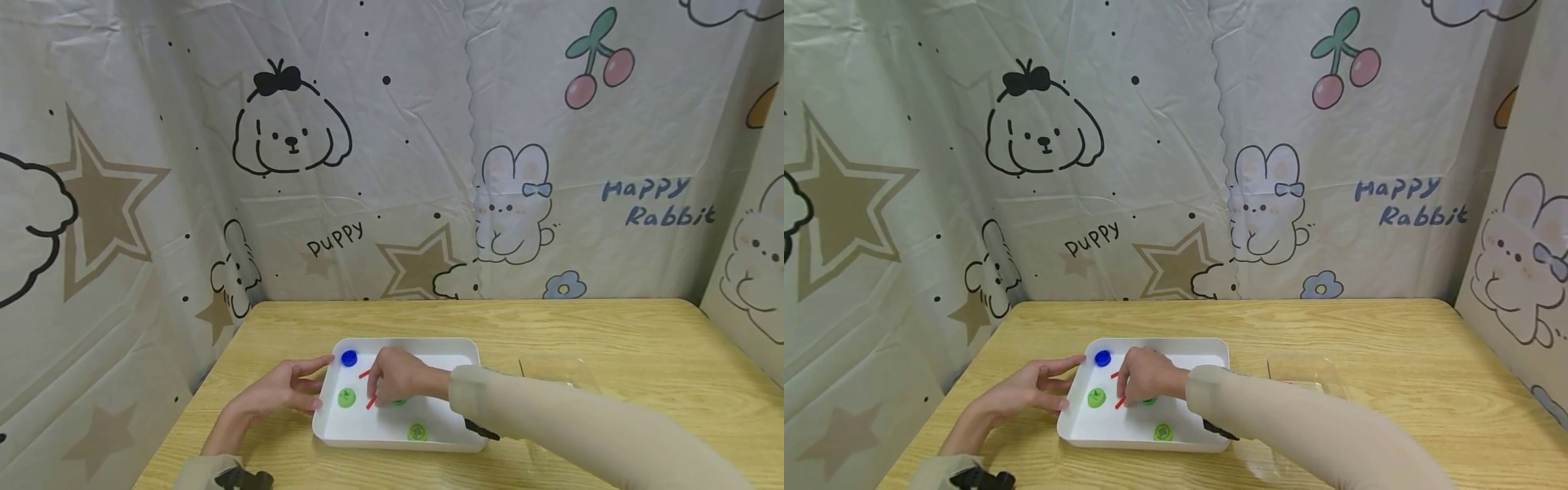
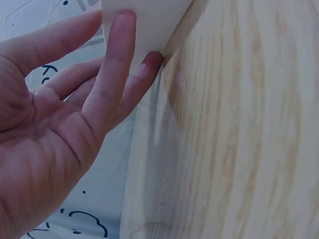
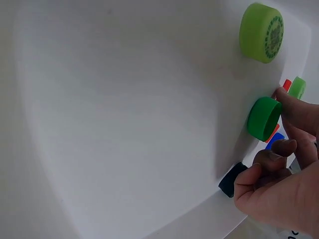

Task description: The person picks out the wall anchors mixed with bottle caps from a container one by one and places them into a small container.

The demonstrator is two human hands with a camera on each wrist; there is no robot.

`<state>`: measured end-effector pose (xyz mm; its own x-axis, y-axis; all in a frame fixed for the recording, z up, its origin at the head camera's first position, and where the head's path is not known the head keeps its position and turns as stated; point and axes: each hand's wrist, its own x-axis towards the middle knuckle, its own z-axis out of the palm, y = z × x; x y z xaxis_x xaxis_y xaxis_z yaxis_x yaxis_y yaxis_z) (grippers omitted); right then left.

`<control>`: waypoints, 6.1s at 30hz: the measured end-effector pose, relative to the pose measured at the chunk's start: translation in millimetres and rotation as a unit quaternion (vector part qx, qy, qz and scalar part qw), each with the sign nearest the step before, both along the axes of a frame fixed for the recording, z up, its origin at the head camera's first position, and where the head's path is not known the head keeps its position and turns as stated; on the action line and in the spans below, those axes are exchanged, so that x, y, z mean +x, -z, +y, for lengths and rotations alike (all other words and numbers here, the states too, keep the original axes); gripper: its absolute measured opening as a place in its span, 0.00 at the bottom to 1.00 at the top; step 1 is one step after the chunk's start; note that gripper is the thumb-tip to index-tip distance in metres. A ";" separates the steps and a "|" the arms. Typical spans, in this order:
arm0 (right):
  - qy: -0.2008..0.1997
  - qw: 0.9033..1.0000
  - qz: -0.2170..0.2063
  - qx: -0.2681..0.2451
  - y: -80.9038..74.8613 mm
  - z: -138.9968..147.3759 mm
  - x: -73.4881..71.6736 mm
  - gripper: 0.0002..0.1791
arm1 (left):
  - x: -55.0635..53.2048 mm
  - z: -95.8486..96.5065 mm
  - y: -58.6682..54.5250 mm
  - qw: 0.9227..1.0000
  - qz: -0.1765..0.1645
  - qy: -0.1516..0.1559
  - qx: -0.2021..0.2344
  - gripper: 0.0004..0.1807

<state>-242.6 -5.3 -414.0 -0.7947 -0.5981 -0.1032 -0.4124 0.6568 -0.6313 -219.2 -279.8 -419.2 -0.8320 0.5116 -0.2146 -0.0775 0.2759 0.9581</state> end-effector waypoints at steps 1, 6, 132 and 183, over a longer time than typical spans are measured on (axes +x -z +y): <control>0.004 1.000 -0.003 0.002 -0.6 -0.2 0.2 0.11 | 0.0 -0.2 0.1 1.000 0.000 0.000 0.001 0.49; 0.017 1.000 -0.017 0.014 -2.1 -1.5 -0.8 0.12 | -0.1 -1.0 1.1 1.000 0.000 0.001 0.003 0.49; 0.093 0.987 -0.062 -0.112 -47.4 134.4 20.7 0.03 | -1.7 -0.6 5.4 1.000 0.015 0.005 -0.005 0.48; 0.211 0.965 -0.058 -0.147 -43.9 247.9 60.5 0.10 | -2.0 -3.3 7.7 1.000 0.021 0.021 0.009 0.48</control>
